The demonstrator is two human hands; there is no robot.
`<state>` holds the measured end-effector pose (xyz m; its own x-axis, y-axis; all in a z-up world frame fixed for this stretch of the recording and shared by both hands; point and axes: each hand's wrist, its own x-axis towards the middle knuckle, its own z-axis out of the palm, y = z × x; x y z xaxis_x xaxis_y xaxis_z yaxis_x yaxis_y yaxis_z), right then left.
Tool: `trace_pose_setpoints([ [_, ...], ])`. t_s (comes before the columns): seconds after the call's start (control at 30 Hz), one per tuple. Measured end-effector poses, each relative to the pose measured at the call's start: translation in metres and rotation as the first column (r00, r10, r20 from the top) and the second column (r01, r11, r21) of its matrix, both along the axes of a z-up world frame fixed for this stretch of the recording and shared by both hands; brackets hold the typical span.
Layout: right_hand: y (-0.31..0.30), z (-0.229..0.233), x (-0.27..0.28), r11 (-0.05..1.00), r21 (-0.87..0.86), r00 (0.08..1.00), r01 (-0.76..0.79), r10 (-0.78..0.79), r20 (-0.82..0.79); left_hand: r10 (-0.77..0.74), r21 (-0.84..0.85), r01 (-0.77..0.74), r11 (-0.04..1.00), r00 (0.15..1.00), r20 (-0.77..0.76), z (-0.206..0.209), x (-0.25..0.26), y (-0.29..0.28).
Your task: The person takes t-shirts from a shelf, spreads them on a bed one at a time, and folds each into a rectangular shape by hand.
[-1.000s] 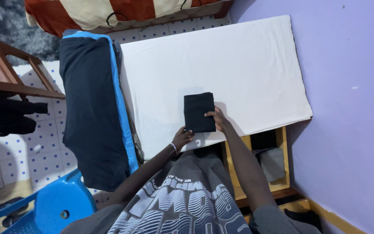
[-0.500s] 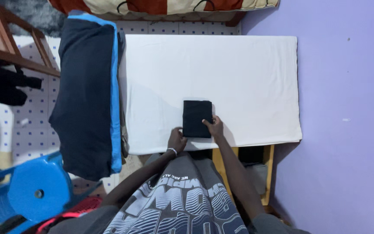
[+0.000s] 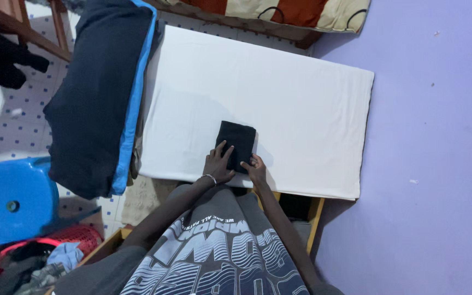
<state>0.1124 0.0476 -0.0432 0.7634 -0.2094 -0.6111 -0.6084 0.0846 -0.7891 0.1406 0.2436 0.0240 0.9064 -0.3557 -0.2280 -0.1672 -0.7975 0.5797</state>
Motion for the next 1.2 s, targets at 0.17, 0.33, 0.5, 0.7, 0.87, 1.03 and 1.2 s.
trace_pose_setpoints([
  [0.17, -0.001, 0.014, 0.002, 0.977, 0.206, 0.996, -0.055, 0.041, 0.074, 0.052, 0.012, -0.052, 0.999, 0.997, -0.048, -0.001, -0.001, -0.008],
  [0.33, 0.006, 0.034, 0.016, 0.924, 0.367, 0.992, -0.107, 0.076, 0.098, 0.102, -0.05, -0.107, 0.993, 0.991, -0.092, -0.02, 0.004, -0.006],
  [0.5, 0.028, 0.046, 0.023, 0.933, 0.336, 0.987, -0.131, 0.093, 0.128, 0.171, -0.196, -0.216, 0.956, 0.959, -0.225, -0.031, 0.018, 0.009],
  [0.7, 0.076, 0.076, 0.039, 0.92, 0.337, 0.98, -0.198, 0.179, 0.087, 0.196, -0.606, -0.366, 0.706, 0.923, -0.33, -0.025, 0.025, 0.048],
  [0.87, 0.11, 0.072, 0.048, 0.88, 0.397, 0.966, -0.259, 0.228, 0.123, 0.36, -0.595, -0.548, 0.589, 0.836, -0.414, -0.055, 0.023, 0.088],
  [1.03, 0.119, 0.03, 0.041, 0.966, 0.078, 0.963, -0.246, 0.234, 0.135, 0.481, -0.616, -0.569, 0.544, 0.813, -0.327, -0.099, 0.022, 0.135],
  [1.2, 0.102, 0.009, 0.028, 0.983, -0.127, 0.992, -0.129, 0.125, -0.033, 0.65, -0.26, -0.705, 0.66, 0.709, -0.274, -0.091, 0.013, 0.155],
])
